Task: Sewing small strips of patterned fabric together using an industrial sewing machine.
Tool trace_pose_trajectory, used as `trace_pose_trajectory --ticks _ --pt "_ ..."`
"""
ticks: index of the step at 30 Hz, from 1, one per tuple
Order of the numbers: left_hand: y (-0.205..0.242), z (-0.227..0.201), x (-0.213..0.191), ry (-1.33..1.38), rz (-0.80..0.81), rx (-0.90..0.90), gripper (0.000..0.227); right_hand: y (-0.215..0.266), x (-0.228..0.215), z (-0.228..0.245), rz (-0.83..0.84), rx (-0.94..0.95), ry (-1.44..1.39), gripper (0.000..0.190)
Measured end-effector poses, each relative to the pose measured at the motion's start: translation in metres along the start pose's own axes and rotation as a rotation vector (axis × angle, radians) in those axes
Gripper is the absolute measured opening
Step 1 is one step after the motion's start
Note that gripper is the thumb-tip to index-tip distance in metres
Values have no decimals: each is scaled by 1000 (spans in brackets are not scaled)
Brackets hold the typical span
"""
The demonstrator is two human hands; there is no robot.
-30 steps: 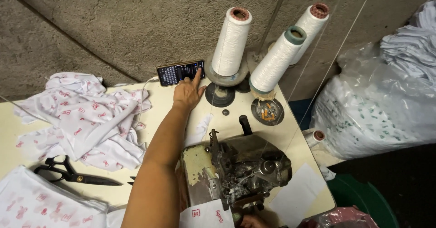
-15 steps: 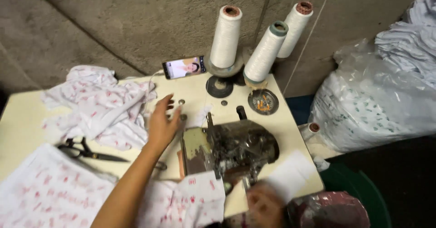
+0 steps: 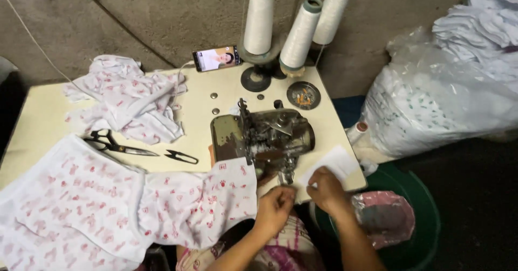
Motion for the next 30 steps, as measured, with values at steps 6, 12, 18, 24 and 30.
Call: trace_pose_trajectory --ticks 6,12,18,24,30 --pt "-20 46 54 142 -113 -196 12 -17 6 -23 -158 -44 -280 7" --pt "-53 77 103 413 5 -287 34 -18 -12 -37 -177 65 -719 9" --pt "-49 63 101 118 -112 -229 34 -10 -12 -35 -135 116 -720 11" --pt "-43 50 102 94 -141 -110 33 -13 -21 -27 -177 -82 -478 5" --pt "-37 29 98 -81 -117 -63 23 -7 -29 -23 -223 -196 -304 8"
Point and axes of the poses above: each hand's wrist, its own y-axis away from the middle knuckle, its own x-axis out of the palm, z = x × y, the point moved 2 cm from there along -y, towards the middle knuckle, and after that the axes turned 11 degrees about -z, right-handed, at the moved point
